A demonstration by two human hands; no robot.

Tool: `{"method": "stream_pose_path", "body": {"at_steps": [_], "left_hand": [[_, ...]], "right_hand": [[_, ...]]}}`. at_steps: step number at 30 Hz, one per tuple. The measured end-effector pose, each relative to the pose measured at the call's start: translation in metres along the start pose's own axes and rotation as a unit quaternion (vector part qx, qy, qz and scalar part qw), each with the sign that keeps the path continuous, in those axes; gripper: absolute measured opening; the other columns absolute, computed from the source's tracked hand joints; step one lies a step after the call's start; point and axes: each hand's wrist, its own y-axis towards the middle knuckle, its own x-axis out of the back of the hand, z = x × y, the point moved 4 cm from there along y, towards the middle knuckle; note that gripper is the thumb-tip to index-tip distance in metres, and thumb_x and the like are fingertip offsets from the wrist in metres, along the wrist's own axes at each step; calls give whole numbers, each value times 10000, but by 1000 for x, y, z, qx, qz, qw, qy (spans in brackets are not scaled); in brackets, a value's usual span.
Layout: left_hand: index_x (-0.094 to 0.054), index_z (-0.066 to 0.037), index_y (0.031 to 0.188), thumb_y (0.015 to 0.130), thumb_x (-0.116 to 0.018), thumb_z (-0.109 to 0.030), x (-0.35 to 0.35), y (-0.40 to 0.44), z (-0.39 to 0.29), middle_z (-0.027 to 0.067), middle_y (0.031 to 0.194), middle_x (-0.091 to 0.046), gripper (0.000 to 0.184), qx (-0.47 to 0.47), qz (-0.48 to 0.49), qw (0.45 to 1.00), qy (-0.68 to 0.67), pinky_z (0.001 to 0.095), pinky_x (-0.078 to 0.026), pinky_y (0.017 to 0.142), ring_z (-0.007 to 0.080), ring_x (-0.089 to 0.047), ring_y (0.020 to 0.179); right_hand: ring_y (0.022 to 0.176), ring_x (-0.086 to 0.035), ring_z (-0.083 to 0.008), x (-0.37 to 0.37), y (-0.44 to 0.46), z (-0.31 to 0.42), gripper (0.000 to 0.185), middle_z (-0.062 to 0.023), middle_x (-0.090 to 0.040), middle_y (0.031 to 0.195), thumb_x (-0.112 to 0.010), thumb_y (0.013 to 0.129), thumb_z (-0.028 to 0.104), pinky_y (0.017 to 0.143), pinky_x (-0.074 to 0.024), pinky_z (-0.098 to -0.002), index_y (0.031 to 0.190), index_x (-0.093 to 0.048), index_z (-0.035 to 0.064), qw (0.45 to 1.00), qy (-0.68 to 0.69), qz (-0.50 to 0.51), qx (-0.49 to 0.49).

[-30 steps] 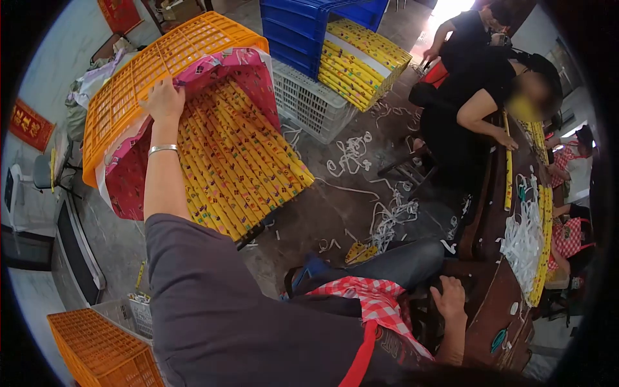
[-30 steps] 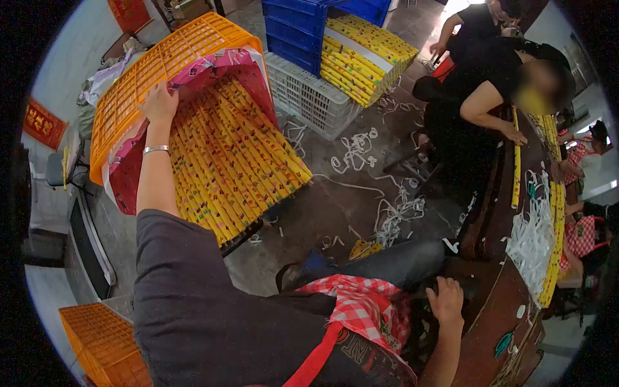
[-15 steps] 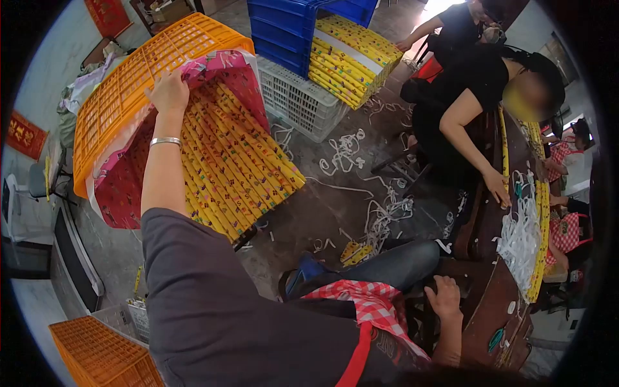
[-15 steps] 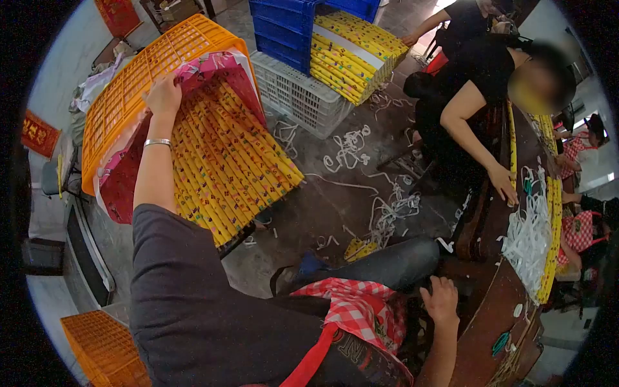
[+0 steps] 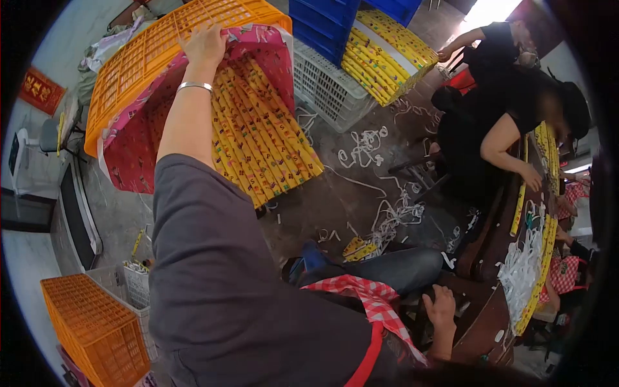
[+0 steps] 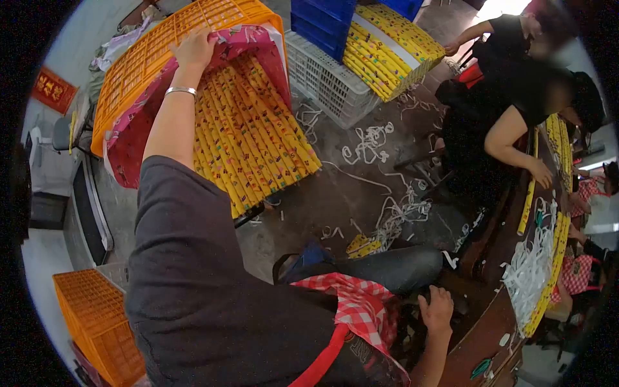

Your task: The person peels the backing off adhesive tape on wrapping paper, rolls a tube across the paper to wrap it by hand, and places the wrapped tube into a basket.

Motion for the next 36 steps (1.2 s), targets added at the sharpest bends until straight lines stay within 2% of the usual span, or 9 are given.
{"method": "stream_pose_path", "body": {"at_steps": [4,13,15,19,21,26,30,34,36], "left_hand": [[-618,-202,1198,931,-569,-277,8,-26,32,62,1200,-643,282,40,64,997,9,650,-341,998,288,-607,1124],[-634,-179,1094,855,-564,-179,50,-119,165,88,1069,-687,249,153,67,981,103,619,-380,936,329,-650,1001],[-618,-183,1126,850,-585,-194,35,-139,226,91,1122,-658,278,132,48,982,129,594,-400,921,325,-623,1056],[-565,-226,1220,868,-592,-224,89,-164,237,75,1276,-554,353,211,32,946,244,533,-459,888,280,-530,1202],[-581,-240,1216,890,-568,-242,90,-178,262,63,1266,-567,326,316,134,918,199,526,-467,879,286,-546,1186],[-645,-224,1139,912,-535,-284,98,-194,281,75,1181,-630,259,388,90,912,93,499,-492,845,302,-609,1098],[-676,-152,1064,903,-569,-336,105,-187,292,101,1043,-691,267,404,7,914,40,475,-513,791,323,-658,978],[-690,-50,996,882,-593,-383,85,-208,250,157,953,-715,365,430,-136,888,-92,458,-512,817,351,-667,942],[-683,-34,1037,878,-590,-390,30,-242,248,178,1011,-704,400,413,-123,895,-120,440,-510,840,349,-658,977]], "right_hand": [[1021,-557,-389,1,8,-6,420,-192,-608,1093,-692,844,263,872,-458,-491,1165,-613,5,1000,-2,-11,24],[1019,-556,-388,5,15,1,426,-202,-607,1086,-675,871,269,875,-455,-489,1176,-605,-19,999,3,-4,42],[1031,-554,-387,0,14,-5,424,-204,-606,1094,-672,875,270,882,-453,-492,1182,-602,-14,999,-5,-13,50],[1054,-547,-387,2,11,-7,425,-207,-602,1116,-664,884,276,889,-451,-492,1189,-599,-12,999,-15,-5,30],[979,-557,-386,2,11,-6,392,-188,-599,1023,-703,803,211,836,-465,-464,1118,-602,0,996,-13,-59,61],[993,-554,-386,-1,9,-7,400,-185,-596,1046,-697,816,230,848,-464,-465,1129,-598,0,996,-14,-64,68],[1052,-544,-388,2,6,-3,408,-205,-594,1119,-663,886,260,893,-457,-478,1183,-598,-13,1000,-13,-6,24],[1017,-554,-386,-12,4,-10,410,-185,-603,1033,-698,819,246,871,-460,-458,1135,-603,2,997,-20,-66,46],[1013,-553,-389,-12,3,-9,409,-189,-600,1039,-696,820,246,868,-460,-458,1137,-603,4,996,-16,-72,59]]}}
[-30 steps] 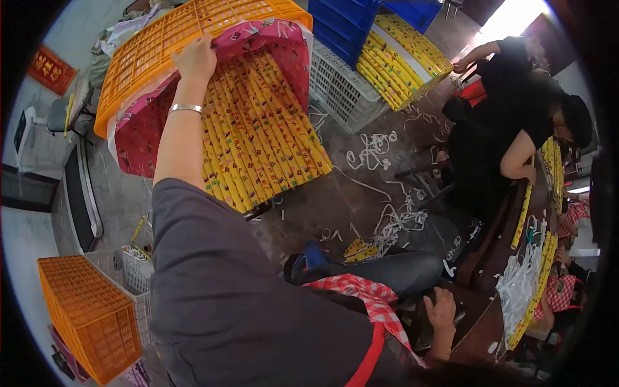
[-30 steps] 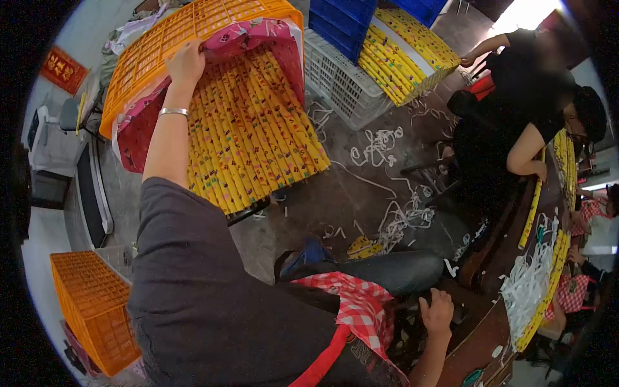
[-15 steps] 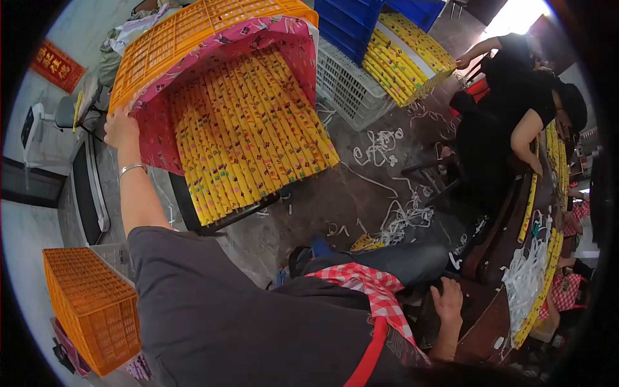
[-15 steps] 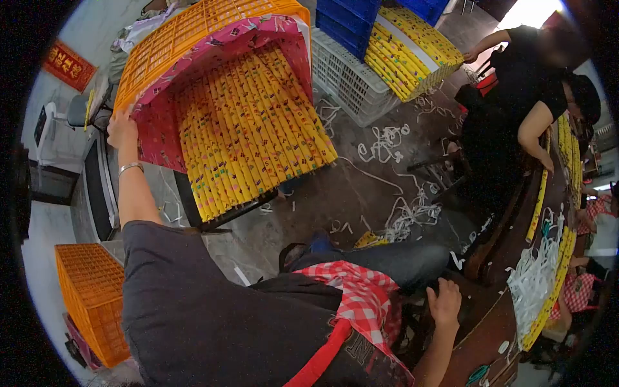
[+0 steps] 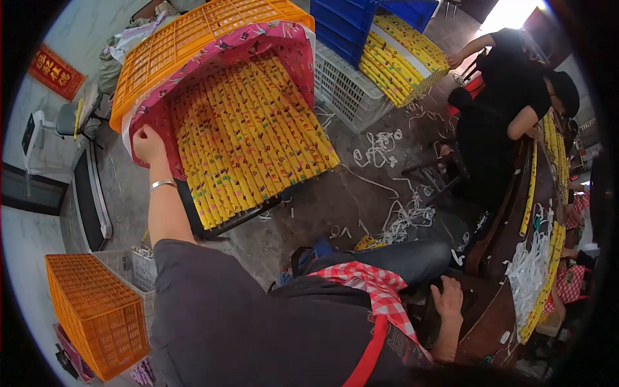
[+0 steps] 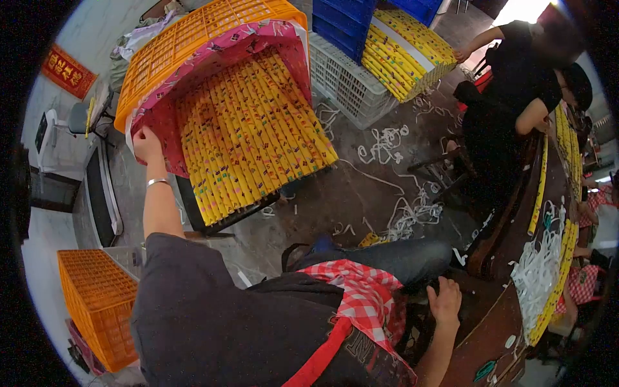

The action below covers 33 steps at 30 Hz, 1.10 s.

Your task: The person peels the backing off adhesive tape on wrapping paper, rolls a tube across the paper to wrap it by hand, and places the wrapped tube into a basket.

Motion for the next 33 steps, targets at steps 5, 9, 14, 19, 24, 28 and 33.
{"method": "stream_pose_path", "body": {"at_steps": [5,9,14,19,24,28,33], "left_hand": [[-598,-4,1194,843,-600,-83,-21,31,37,136,1137,-660,360,132,-34,930,-342,388,-520,876,271,-646,1012],[-542,-40,1250,876,-504,17,-33,62,42,104,1154,-633,380,189,125,813,-536,363,-527,874,256,-638,1011],[-538,-151,1257,961,-448,-196,-28,43,2,64,1219,-593,313,379,106,648,-652,541,-413,962,292,-609,1049],[-522,-184,1245,985,-451,-311,-46,61,11,69,1209,-592,298,382,127,664,-629,597,-374,952,307,-608,1042],[-536,-166,1221,983,-481,-298,-44,51,2,68,1188,-604,278,355,85,709,-604,553,-446,910,304,-605,1068],[-550,-127,1203,976,-529,-315,-45,51,-13,65,1179,-608,295,323,133,741,-574,520,-486,886,289,-602,1089],[-553,-115,1224,984,-545,-323,-78,48,-26,42,1213,-590,318,377,234,683,-580,515,-415,988,265,-597,1094]], "right_hand": [[1002,-552,-393,10,0,1,397,-193,-600,1035,-695,820,231,866,-459,-460,1132,-604,2,1000,-6,20,-18],[992,-555,-391,3,-2,5,381,-191,-600,1016,-693,821,220,861,-461,-460,1117,-606,-2,1000,-7,11,-19],[1085,-532,-379,11,-1,16,428,-190,-603,1117,-672,872,261,918,-440,-475,1201,-594,0,994,14,89,-62],[1073,-537,-379,6,-7,11,420,-189,-603,1118,-674,870,260,923,-439,-472,1191,-597,-1,996,8,68,-59],[1072,-539,-380,10,-6,16,422,-191,-600,1126,-668,875,267,927,-441,-477,1198,-593,6,993,9,92,-71],[1063,-541,-379,9,-4,13,420,-187,-599,1123,-667,877,269,916,-445,-481,1197,-592,8,994,3,86,-67],[1057,-541,-380,7,-4,14,416,-182,-595,1105,-674,870,271,905,-446,-485,1188,-593,15,995,26,75,-58]]}}
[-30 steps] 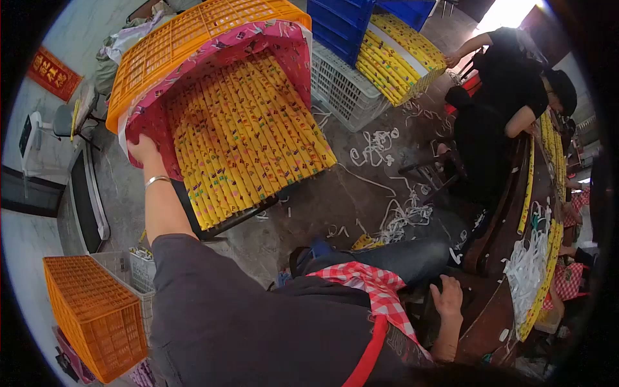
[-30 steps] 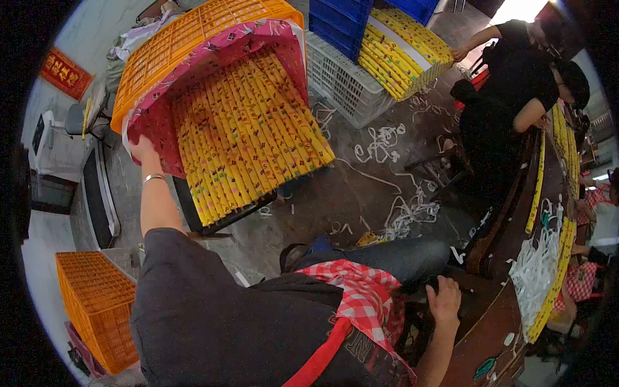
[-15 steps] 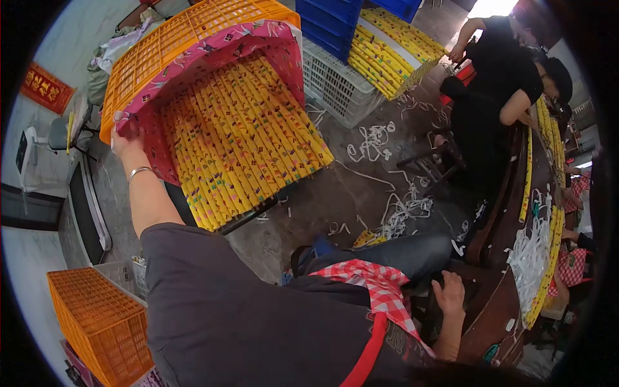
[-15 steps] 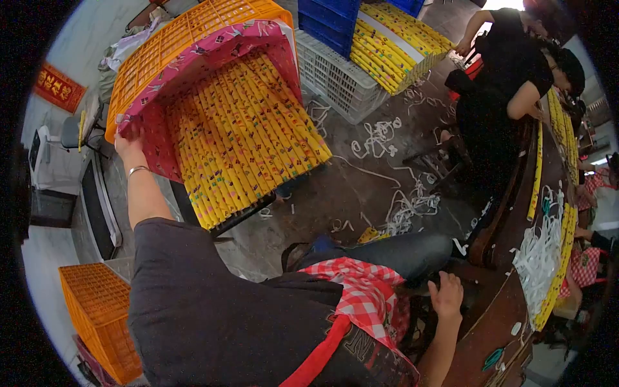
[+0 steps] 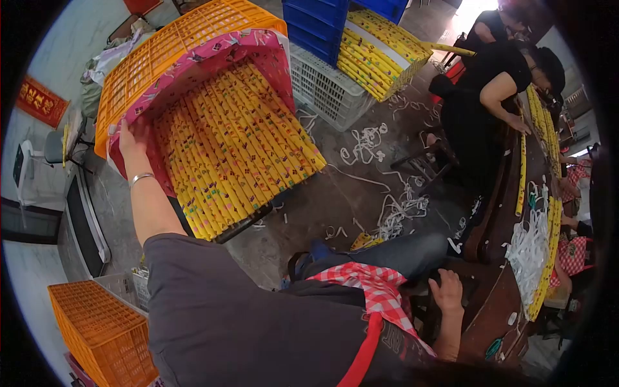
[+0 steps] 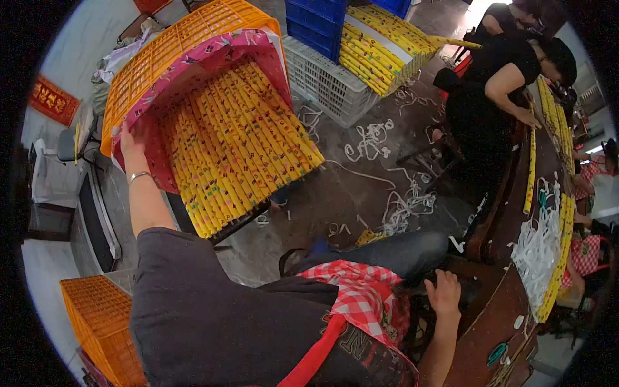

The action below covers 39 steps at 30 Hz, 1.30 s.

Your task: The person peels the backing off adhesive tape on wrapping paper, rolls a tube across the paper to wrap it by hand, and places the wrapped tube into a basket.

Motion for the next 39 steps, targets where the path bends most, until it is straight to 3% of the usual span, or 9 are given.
{"method": "stream_pose_path", "body": {"at_steps": [6,11,15,17,18,20,23,30,39], "left_hand": [[-457,-102,1385,948,-620,-298,-58,-55,68,52,1478,-427,506,64,63,994,69,459,-359,1055,246,-501,1273],[-594,-91,976,946,-596,-212,-78,-169,226,77,819,-641,125,192,152,957,156,282,-425,536,135,-585,720],[-661,-66,1003,897,-599,-450,-50,-358,455,64,776,-652,403,331,452,725,400,308,-440,508,142,-564,611],[-646,-18,1109,894,-601,-486,-64,-506,440,144,969,-692,517,321,565,657,382,367,-508,782,222,-648,902],[-644,12,1102,894,-607,-475,-84,-552,426,207,1016,-683,531,238,724,495,417,375,-488,867,273,-654,959],[-628,15,1165,928,-586,-462,-94,-582,423,173,1122,-665,534,189,706,479,486,338,-466,925,247,-609,1052],[-679,-6,1050,864,-627,-458,-105,-538,461,200,1047,-687,491,253,719,497,416,398,-506,856,301,-657,1007],[-567,2,1092,801,-712,-296,-103,-354,473,231,1118,-577,441,76,252,748,610,444,-484,885,395,-581,1074],[-330,73,1340,789,-729,-481,-100,-282,480,329,1348,-395,877,119,76,762,632,504,-489,916,466,-540,1133]], "right_hand": [[1059,-531,-388,-3,-5,4,419,-179,-592,1103,-669,874,280,897,-447,-487,1198,-589,26,1000,1,-18,2],[1038,-529,-400,-25,-7,11,438,-194,-584,1095,-685,837,267,899,-443,-484,1175,-583,9,999,16,-34,2],[1118,-505,-403,-59,-8,41,556,-220,-549,1222,-710,825,307,964,-428,-486,1232,-540,-31,995,45,-77,38],[1124,-504,-405,-79,-16,52,579,-236,-545,1225,-720,818,293,963,-429,-483,1241,-521,-49,993,40,-112,12],[1130,-504,-408,-81,-20,56,603,-253,-541,1228,-729,812,279,961,-431,-480,1251,-502,-67,988,33,-150,-2],[1107,-509,-423,-74,-31,60,656,-271,-554,1182,-747,799,257,942,-438,-487,1285,-471,-88,986,57,-154,-17],[1045,-531,-447,-83,-40,50,731,-274,-564,1148,-752,809,240,889,-456,-495,1376,-400,-58,990,107,-62,-64],[942,-563,-440,-109,-53,34,747,-268,-566,1097,-712,865,184,757,-471,-503,1466,-300,21,980,180,-56,-62],[978,-566,-443,-116,-65,23,517,-256,-608,1097,-639,900,224,819,-462,-508,1346,-472,22,977,189,40,-93]]}}
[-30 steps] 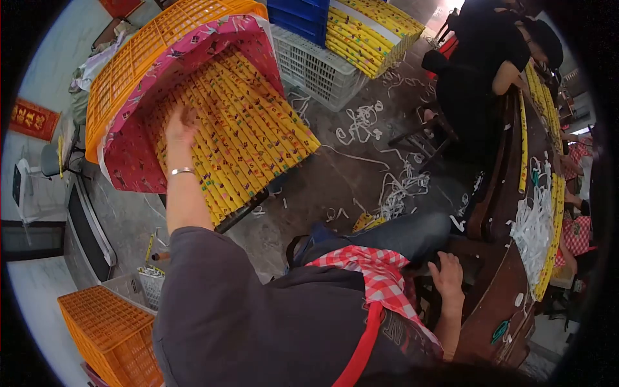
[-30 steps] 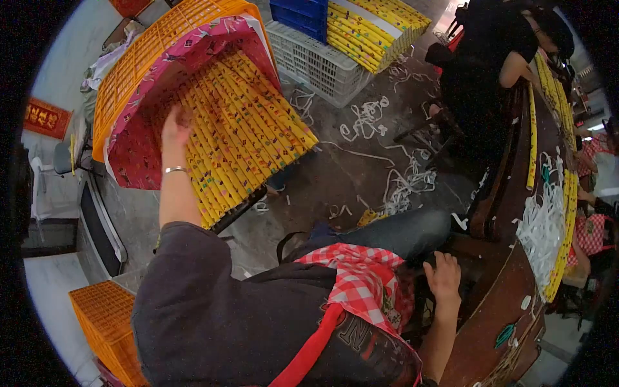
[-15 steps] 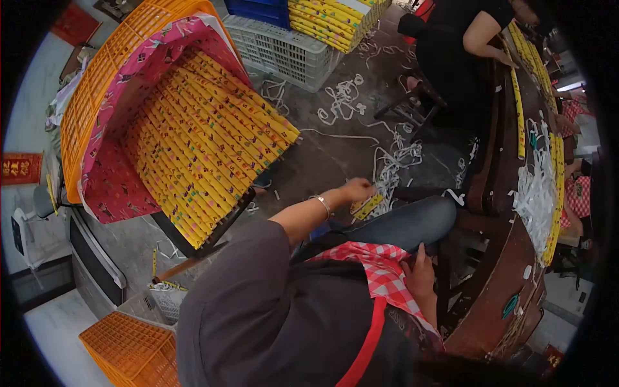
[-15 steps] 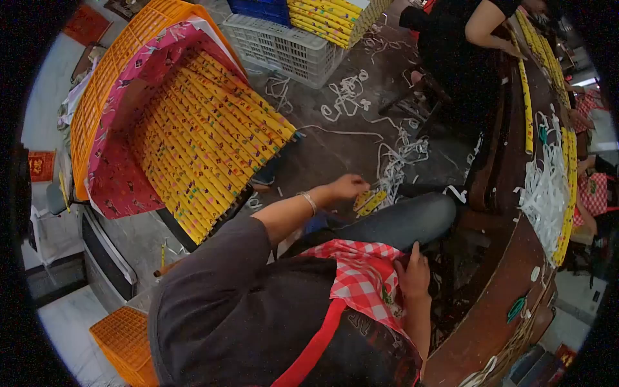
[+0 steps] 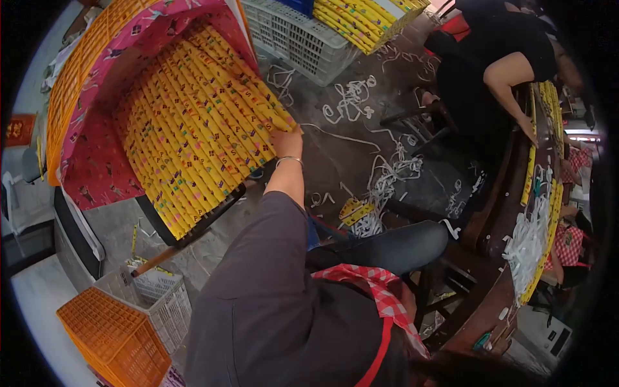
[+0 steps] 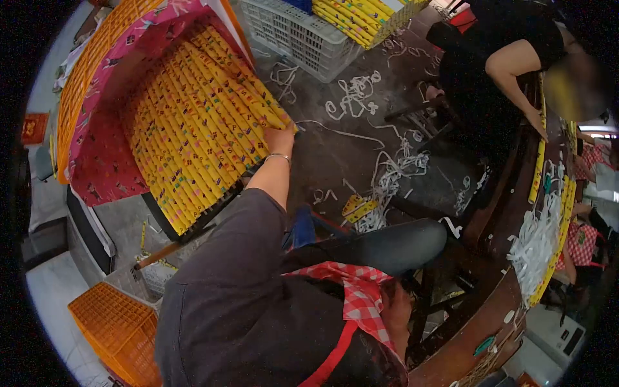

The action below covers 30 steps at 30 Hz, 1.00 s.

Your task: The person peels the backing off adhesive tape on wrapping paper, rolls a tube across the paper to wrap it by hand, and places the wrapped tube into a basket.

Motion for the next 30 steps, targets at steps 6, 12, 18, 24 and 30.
{"method": "stream_pose_path", "body": {"at_steps": [6,12,18,24,30], "left_hand": [[-442,92,1315,851,-680,-239,-24,32,10,257,1309,-534,618,51,0,999,-20,407,-513,884,368,-589,1131],[-439,88,1290,885,-613,-234,16,4,-11,242,1172,-593,546,17,-70,955,-288,440,-488,857,327,-624,1038],[-391,59,1366,916,-547,-345,30,15,34,280,1218,-586,625,98,-38,984,-145,482,-470,923,434,-594,1072],[-448,31,1305,924,-557,-382,18,-21,39,303,1209,-581,572,14,-36,996,-79,488,-459,911,447,-572,1098],[-460,32,1269,921,-555,-369,13,-14,9,285,1202,-593,540,18,-29,998,-45,491,-457,915,449,-572,1096]], "right_hand": [[1015,-554,-450,6,-15,9,499,-238,-606,1120,-641,872,210,849,-459,-525,1328,-501,63,996,17,-3,-84],[1035,-548,-464,11,-9,21,475,-255,-594,1143,-642,879,230,869,-462,-530,1307,-522,61,996,-16,18,-87],[1063,-549,-464,-4,-2,-6,453,-273,-592,1167,-631,908,270,874,-464,-529,1286,-542,36,999,11,13,-48],[1052,-561,-469,13,2,27,474,-287,-595,1168,-622,916,287,871,-470,-528,1296,-532,17,996,-18,44,-73],[1021,-582,-467,-13,-9,-5,465,-286,-599,1167,-616,915,279,856,-480,-522,1295,-537,23,998,5,15,-60]]}}
